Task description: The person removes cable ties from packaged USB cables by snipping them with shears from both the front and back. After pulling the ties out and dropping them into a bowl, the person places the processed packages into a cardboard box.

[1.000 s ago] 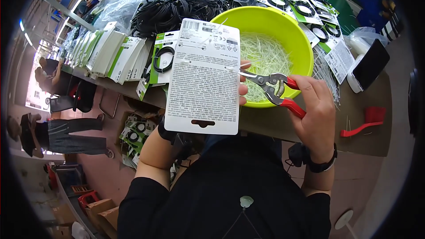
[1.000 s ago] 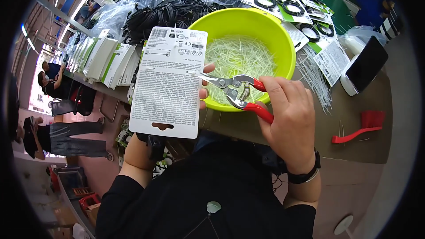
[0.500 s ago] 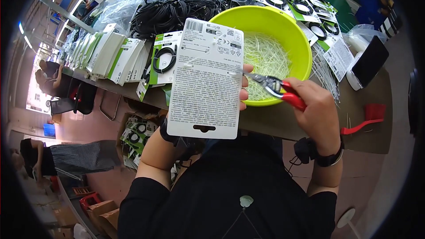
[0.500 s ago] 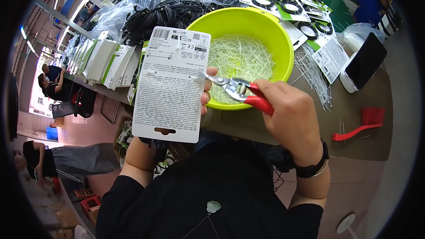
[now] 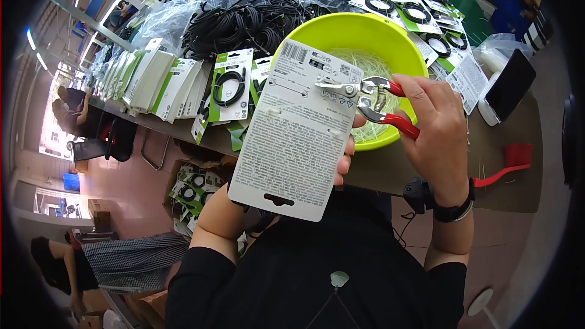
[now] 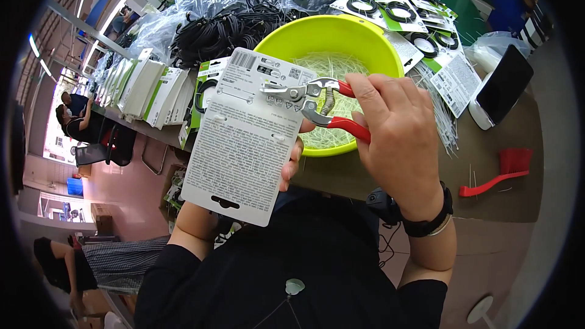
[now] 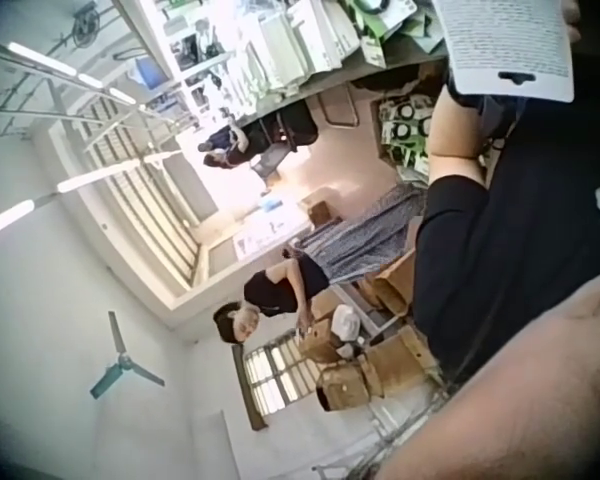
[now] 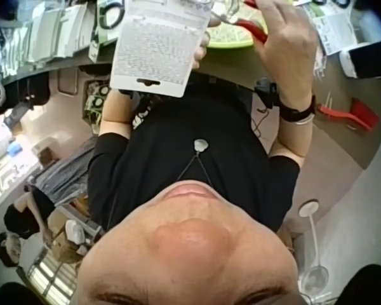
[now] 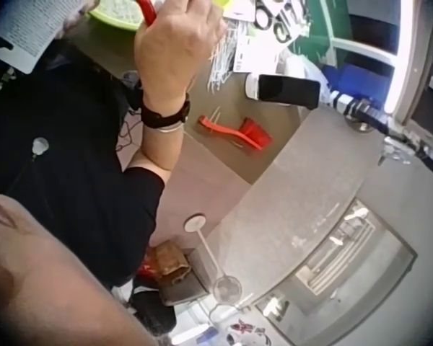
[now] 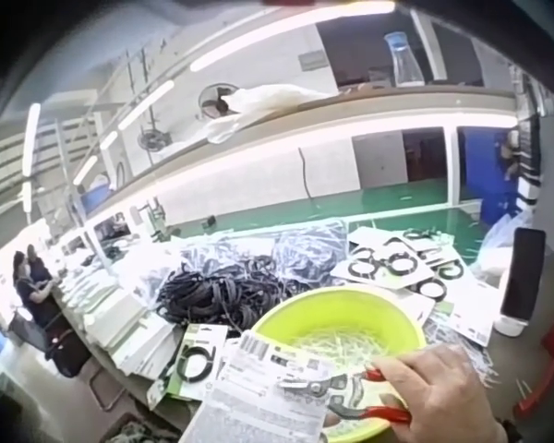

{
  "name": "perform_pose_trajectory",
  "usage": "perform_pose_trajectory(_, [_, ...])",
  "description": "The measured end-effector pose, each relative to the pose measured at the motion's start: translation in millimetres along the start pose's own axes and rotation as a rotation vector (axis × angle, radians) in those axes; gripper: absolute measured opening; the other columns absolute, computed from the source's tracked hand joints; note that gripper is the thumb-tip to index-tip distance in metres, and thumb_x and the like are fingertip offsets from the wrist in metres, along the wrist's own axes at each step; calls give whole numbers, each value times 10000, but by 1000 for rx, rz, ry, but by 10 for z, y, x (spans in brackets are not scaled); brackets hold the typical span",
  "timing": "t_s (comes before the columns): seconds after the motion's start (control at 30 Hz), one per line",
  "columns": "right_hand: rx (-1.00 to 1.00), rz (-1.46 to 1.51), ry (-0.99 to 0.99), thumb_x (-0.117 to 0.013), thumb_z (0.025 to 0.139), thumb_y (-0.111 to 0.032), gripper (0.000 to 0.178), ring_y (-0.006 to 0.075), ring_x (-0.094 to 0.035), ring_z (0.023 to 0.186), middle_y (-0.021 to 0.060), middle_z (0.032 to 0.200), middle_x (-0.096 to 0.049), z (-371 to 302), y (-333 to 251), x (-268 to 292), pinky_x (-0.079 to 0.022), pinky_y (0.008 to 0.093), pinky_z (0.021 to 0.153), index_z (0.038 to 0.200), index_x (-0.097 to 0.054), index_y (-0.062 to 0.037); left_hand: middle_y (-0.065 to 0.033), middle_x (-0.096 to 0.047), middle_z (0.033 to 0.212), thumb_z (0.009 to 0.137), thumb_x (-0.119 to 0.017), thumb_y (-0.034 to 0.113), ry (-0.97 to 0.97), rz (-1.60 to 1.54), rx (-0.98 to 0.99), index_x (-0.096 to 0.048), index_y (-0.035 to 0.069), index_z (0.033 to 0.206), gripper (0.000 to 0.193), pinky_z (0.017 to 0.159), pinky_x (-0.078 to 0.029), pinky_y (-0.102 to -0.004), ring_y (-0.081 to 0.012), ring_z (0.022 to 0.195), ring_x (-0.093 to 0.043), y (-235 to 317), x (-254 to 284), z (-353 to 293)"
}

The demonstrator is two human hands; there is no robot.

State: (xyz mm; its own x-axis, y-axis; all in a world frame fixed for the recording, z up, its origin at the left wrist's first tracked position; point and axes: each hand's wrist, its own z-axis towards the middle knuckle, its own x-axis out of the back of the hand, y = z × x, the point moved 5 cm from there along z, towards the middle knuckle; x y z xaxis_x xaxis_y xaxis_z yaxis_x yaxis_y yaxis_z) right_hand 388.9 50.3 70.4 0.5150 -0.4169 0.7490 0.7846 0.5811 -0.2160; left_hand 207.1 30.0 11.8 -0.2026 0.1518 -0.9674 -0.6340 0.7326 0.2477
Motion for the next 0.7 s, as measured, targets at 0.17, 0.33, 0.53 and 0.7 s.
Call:
perform_pose_trajectory(0.17, [-46,129,-61,-675,706,-19,422,294,-574,867,120,960,-605,-38,95,-119,-465,366,764,1121,-611,-66,-262,-510,1109,890,-544,402,-1,-17,26,-225,-83,1383,762,869,-526,-462,-367,979,-596,-3,43,21])
perform_pose_trajectory(0.33, [-109,350,-43,-674,695,-14,450,301,-573,879,127,978,-606,-20,96,-59,-464,368,789,1137,-604,-66,-262,-513,1123,919,-495,412,50,-18,-54,-261,-82,1374,711,870,-522,-462,-368,987,-595,4,-50,32])
perform_pose_trajectory(0.53, [14,183,-106,-681,669,-10,500,310,-561,920,128,1020,-599,-1,-132,-61,-452,387,825,1157,-589,-67,-263,-510,1173,938,-448,443,221,84,-72,-294,-56,1373,680,884,-512,-470,-372,1010,-591,-6,76,-53])
perform_pose_trajectory(0.7, [30,214,-111,-681,659,-11,516,315,-554,933,129,1028,-595,26,-187,-88,-446,401,831,1163,-582,-64,-253,-516,1191,936,-445,453,107,109,20,-310,-37,1374,670,907,-497,-472,-369,1036,-582,-48,155,-7])
